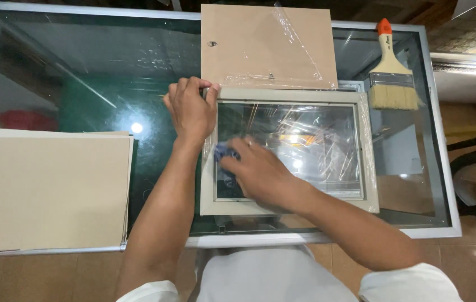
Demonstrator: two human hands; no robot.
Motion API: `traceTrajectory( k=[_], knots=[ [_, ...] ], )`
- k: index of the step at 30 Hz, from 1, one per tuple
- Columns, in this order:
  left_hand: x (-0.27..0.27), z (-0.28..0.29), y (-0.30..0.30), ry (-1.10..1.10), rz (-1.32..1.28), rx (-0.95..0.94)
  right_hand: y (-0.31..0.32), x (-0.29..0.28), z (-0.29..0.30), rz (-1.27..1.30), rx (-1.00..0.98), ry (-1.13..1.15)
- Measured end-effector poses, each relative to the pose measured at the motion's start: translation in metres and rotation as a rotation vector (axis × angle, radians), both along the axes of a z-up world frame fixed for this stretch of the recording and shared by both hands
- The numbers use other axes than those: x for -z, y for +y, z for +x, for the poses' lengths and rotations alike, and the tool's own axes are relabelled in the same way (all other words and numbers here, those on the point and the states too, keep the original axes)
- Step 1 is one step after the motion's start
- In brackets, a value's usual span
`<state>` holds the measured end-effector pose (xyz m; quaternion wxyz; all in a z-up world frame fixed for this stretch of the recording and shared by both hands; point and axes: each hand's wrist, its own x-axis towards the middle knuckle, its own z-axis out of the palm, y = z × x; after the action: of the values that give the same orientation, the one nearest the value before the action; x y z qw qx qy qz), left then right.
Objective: Cleaning the glass of a picture frame and preparing to insert a backing board.
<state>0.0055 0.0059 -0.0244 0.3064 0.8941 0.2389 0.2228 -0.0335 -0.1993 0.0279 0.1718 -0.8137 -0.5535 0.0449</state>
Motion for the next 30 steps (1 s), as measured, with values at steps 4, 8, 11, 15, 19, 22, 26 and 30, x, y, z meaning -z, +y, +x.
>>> traceTrajectory(
  k=[4,8,11,15,19,22,26,30],
  knots=[
    [-0.005,-0.001,-0.002,-0.004,0.009,0.002,-0.089,-0.02,-0.014,-0.016,-0.014,0.081],
    [-0.022,-0.006,-0.004,-0.001,0.032,0.021,-0.159,-0.039,0.021,-0.256,0.509,0.146],
    [-0.026,-0.007,-0.005,0.002,0.052,0.036,-0.156,-0.041,0.052,-0.238,0.737,0.098],
    [0.0,-0.001,0.0,-0.014,0.023,0.009,-0.078,-0.005,0.075,-0.094,0.56,-0.18],
    [0.003,0.0,0.003,-0.016,0.016,0.013,0.026,0.001,0.066,0.006,0.32,-0.119],
    [0.005,0.001,0.004,-0.023,0.057,0.018,0.037,-0.003,0.068,0.011,0.22,-0.126],
    [0.004,0.002,0.0,-0.03,0.047,-0.018,-0.041,-0.02,0.081,-0.109,0.395,-0.128],
    [0.001,0.001,-0.002,-0.011,0.035,-0.03,-0.165,-0.015,0.093,-0.274,0.691,-0.177]
  ],
)
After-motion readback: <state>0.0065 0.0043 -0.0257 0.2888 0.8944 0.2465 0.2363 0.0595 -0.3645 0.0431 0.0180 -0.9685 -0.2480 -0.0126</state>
